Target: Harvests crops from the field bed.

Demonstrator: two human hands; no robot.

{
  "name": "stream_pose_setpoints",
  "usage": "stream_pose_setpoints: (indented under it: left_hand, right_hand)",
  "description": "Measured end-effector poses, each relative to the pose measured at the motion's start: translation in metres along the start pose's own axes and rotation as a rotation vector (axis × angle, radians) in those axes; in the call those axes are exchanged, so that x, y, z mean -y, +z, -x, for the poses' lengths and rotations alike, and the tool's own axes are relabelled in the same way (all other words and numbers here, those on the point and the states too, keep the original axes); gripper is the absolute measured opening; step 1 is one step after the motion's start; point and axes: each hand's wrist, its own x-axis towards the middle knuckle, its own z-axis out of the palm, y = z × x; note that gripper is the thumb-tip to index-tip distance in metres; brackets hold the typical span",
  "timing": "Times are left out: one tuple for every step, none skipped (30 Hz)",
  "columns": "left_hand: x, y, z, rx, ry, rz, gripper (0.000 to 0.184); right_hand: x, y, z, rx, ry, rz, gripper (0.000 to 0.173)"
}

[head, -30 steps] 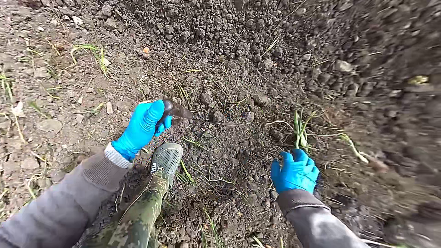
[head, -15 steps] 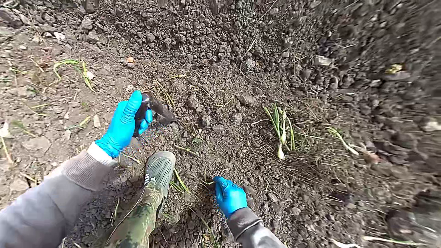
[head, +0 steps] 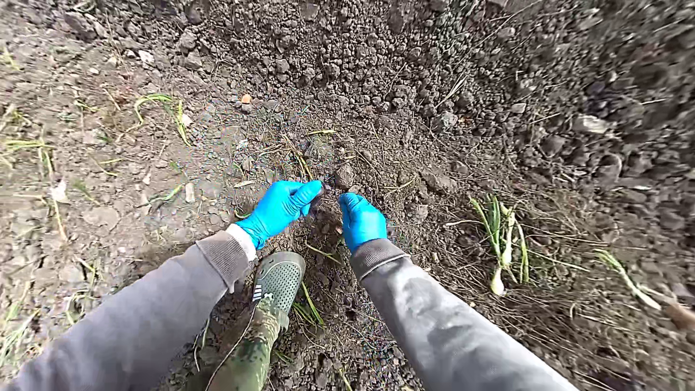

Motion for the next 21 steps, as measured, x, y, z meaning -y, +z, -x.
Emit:
stream_pose_setpoints:
  left_hand:
    - [-0.006, -0.005, 0.003, -0.015, -0.012, 0.04, 0.051]
    - [-0.015, -0.009, 0.006, -0.032, -0.011, 0.062, 0.051]
    - [-0.023, -0.013, 0.01, -0.045, -0.003, 0.074, 0.051]
    - [-0.028, -0.017, 0.016, -0.066, 0.019, 0.083, 0.051]
    - [-0.029, -0.021, 0.02, -0.084, 0.035, 0.089, 0.051]
    - [-0.024, -0.026, 0.023, -0.093, 0.043, 0.102, 0.051]
    - [-0.013, -0.03, 0.025, -0.085, 0.032, 0.114, 0.052]
    - [0.0, -0.031, 0.026, -0.069, 0.015, 0.13, 0.055]
    - [0.01, -0.03, 0.026, -0.05, 0.001, 0.143, 0.058]
    - [0.011, -0.028, 0.024, -0.051, -0.006, 0.151, 0.059]
    - [0.006, -0.026, 0.024, -0.069, -0.007, 0.148, 0.059]
    - [-0.003, -0.024, 0.027, -0.098, -0.003, 0.15, 0.059]
    - [-0.011, -0.022, 0.03, -0.122, 0.011, 0.161, 0.06]
    - [-0.013, -0.02, 0.033, -0.134, 0.036, 0.175, 0.061]
    - [-0.011, -0.018, 0.034, -0.134, 0.059, 0.172, 0.063]
    - [-0.004, -0.017, 0.033, -0.121, 0.071, 0.155, 0.064]
    - [0.005, -0.016, 0.031, -0.099, 0.075, 0.134, 0.064]
    - [0.01, -0.015, 0.029, -0.08, 0.063, 0.128, 0.064]
    - [0.009, -0.015, 0.027, -0.072, 0.048, 0.12, 0.064]
    - [0.003, -0.015, 0.026, -0.076, 0.042, 0.107, 0.064]
    - [-0.006, -0.015, 0.027, -0.098, 0.051, 0.101, 0.062]
  right_hand:
    - [0.005, 0.01, -0.012, 0.036, 0.003, -0.002, 0.026]
    - [0.008, 0.022, -0.023, 0.092, 0.014, 0.007, 0.026]
    - [0.01, 0.035, -0.032, 0.167, 0.03, 0.028, 0.027]
    - [0.014, 0.047, -0.037, 0.237, 0.045, 0.059, 0.028]
    - [0.018, 0.059, -0.041, 0.256, 0.041, 0.088, 0.028]
    - [0.022, 0.068, -0.042, 0.233, 0.024, 0.124, 0.028]
    - [0.025, 0.071, -0.039, 0.198, 0.0, 0.143, 0.026]
    - [0.022, 0.067, -0.032, 0.186, -0.025, 0.161, 0.026]
    - [0.012, 0.058, -0.023, 0.162, -0.06, 0.173, 0.028]
    - [-0.004, 0.045, -0.012, 0.122, -0.099, 0.197, 0.031]
    - [-0.025, 0.03, 0.0, 0.063, -0.128, 0.237, 0.032]
    - [-0.049, 0.013, 0.013, -0.006, -0.128, 0.296, 0.03]
    - [-0.074, -0.005, 0.025, -0.069, -0.084, 0.353, 0.028]
    - [-0.098, -0.024, 0.034, -0.107, 0.008, 0.404, 0.029]
    - [-0.121, -0.043, 0.038, -0.116, 0.131, 0.445, 0.031]
    - [-0.141, -0.06, 0.037, -0.093, 0.262, 0.462, 0.034]
    - [-0.159, -0.074, 0.033, -0.048, 0.374, 0.466, 0.035]
    - [-0.175, -0.083, 0.029, 0.0, 0.464, 0.466, 0.034]
    - [-0.186, -0.088, 0.024, 0.041, 0.533, 0.478, 0.03]
    - [-0.189, -0.091, 0.02, 0.059, 0.566, 0.481, 0.026]
    - [-0.185, -0.092, 0.017, 0.044, 0.571, 0.46, 0.024]
